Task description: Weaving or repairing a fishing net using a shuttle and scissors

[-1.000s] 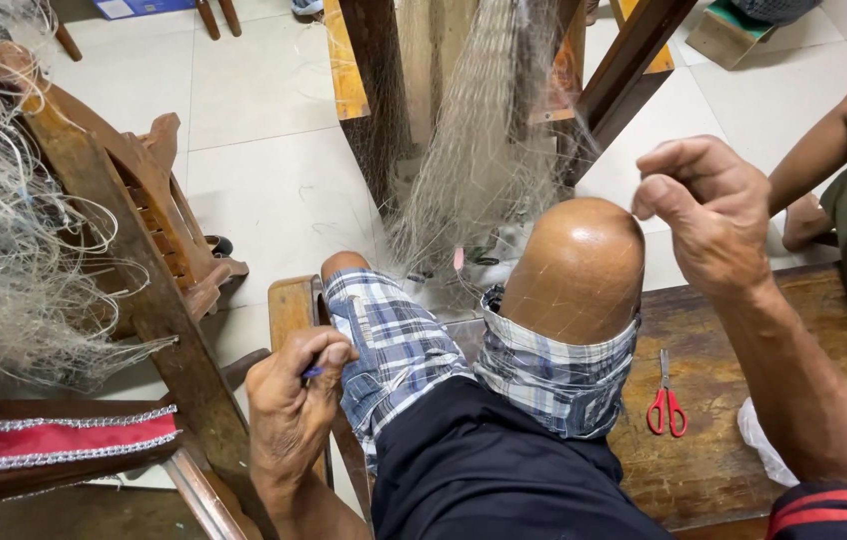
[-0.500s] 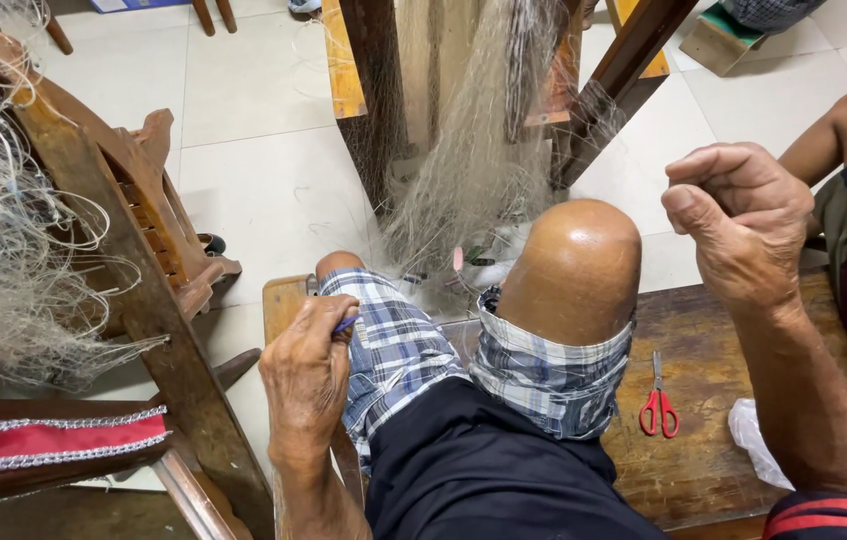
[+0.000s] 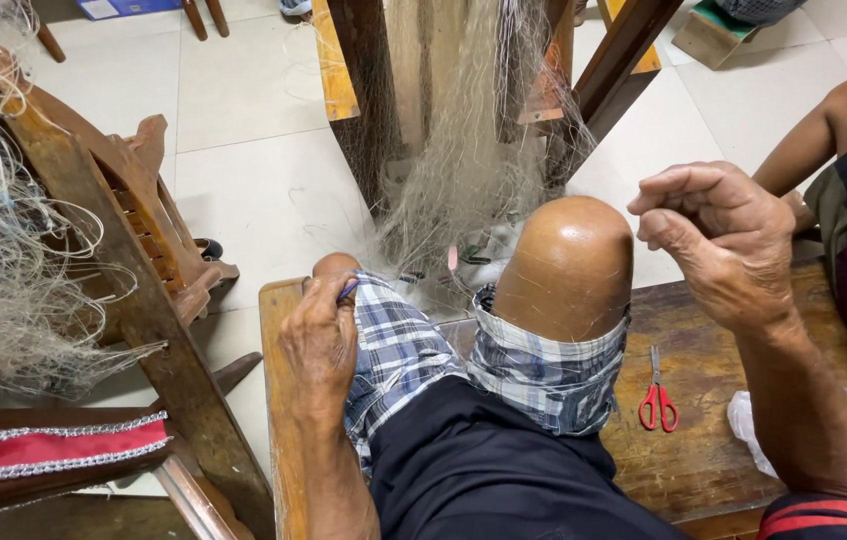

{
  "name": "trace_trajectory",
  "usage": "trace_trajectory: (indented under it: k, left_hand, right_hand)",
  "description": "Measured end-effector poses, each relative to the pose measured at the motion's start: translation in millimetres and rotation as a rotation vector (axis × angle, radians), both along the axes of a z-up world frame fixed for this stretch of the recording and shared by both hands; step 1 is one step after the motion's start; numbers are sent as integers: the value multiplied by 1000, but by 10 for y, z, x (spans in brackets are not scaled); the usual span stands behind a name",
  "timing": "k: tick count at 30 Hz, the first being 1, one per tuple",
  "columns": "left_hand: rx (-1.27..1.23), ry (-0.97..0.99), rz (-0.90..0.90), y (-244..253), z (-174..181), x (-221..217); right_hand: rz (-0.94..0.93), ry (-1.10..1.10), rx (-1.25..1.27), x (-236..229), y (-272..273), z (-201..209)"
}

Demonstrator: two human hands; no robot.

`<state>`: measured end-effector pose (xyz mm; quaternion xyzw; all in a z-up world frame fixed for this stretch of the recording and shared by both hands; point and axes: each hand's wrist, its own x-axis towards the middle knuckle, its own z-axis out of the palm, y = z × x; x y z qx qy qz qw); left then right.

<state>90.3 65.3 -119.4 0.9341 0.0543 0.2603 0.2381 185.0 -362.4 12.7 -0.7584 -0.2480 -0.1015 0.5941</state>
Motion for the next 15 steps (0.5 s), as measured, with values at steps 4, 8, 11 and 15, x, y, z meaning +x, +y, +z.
trace_trajectory:
  k: [4,8,11,15]
  left_hand:
    - [-107,-31,-82,-62,-41,48]
    - [-453,-122,-209,-157,69,-51]
    - [-533,-159,-216,-148,119,-148]
    - [-617,-219,-133,-128,251,-271]
  right_hand:
    - [-29,-35,-27,-75,69,75]
    - [7,-93,-88,-233,140,379]
    - [37,-267,-223,-260,214,597]
    - [59,-319,-291,-276,215,642]
